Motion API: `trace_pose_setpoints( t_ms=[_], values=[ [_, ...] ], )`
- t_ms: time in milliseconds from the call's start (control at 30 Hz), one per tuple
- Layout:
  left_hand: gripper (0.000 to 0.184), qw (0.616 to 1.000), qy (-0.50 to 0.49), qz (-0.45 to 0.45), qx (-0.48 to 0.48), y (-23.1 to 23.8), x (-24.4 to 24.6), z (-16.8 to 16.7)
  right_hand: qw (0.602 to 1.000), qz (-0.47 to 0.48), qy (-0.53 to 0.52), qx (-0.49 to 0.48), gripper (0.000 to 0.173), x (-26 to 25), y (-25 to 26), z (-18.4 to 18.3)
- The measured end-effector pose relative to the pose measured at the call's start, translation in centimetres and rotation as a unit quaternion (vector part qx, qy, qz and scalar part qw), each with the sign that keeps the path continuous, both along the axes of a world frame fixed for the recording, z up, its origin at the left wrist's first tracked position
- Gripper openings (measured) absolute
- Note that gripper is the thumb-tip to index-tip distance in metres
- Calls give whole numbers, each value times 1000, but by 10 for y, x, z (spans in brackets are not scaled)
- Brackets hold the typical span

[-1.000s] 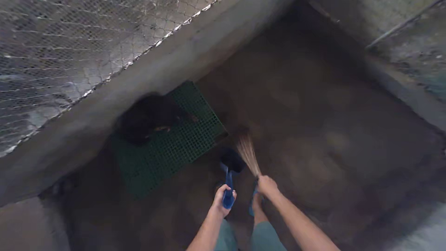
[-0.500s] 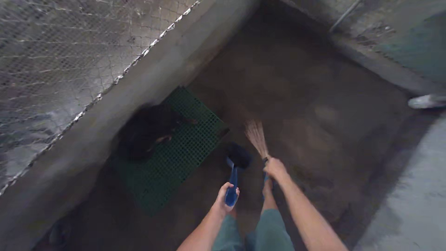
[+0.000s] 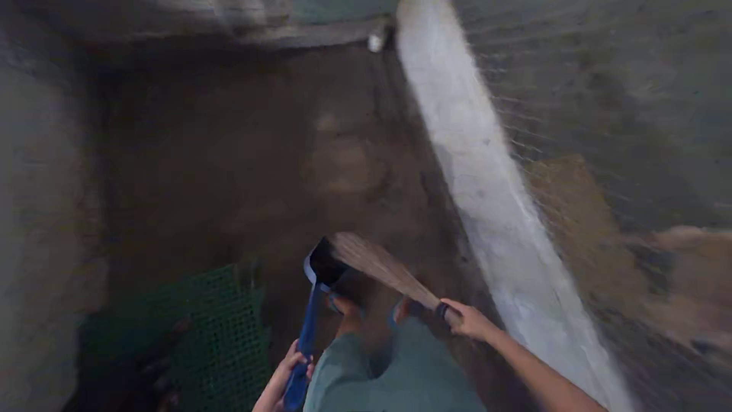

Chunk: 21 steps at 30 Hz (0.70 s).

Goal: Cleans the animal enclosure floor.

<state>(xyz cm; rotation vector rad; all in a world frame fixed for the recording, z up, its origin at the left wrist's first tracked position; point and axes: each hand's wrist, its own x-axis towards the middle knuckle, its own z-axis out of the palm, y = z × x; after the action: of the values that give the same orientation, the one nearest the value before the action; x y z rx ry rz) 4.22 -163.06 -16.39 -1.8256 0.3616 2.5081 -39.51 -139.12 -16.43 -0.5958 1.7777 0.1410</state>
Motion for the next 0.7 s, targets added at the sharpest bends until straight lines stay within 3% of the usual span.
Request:
trace_pose_setpoints(
  t_ms=[67, 167, 233, 400, 467, 567, 700],
  values=[
    [59, 993, 0, -119, -2, -2, -24, 7, 992, -124, 36, -10, 83, -15, 71, 4],
    [61, 971, 2, -238, -8, 3, -86, 17, 955, -281, 90, 23, 81, -32, 120, 15],
    [59, 960, 6, -278, -13, 21, -137, 20, 926, -354, 116, 57, 77, -51, 139, 12],
    [45, 956, 17, -293, -23, 98, -261, 2, 834, -536, 116, 65, 64, -88, 182, -58],
    [31, 961, -6, -275, -18, 131, -313, -13, 829, -549, 83, 69, 61, -98, 192, -72],
    [15, 961, -68, -269, -9, 175, -384, -34, 863, -499, -3, 77, 60, -97, 214, -74],
    [11, 958, -82, -275, -14, 224, -471, -46, 894, -441, -21, 79, 54, -119, 261, -23]
  ],
)
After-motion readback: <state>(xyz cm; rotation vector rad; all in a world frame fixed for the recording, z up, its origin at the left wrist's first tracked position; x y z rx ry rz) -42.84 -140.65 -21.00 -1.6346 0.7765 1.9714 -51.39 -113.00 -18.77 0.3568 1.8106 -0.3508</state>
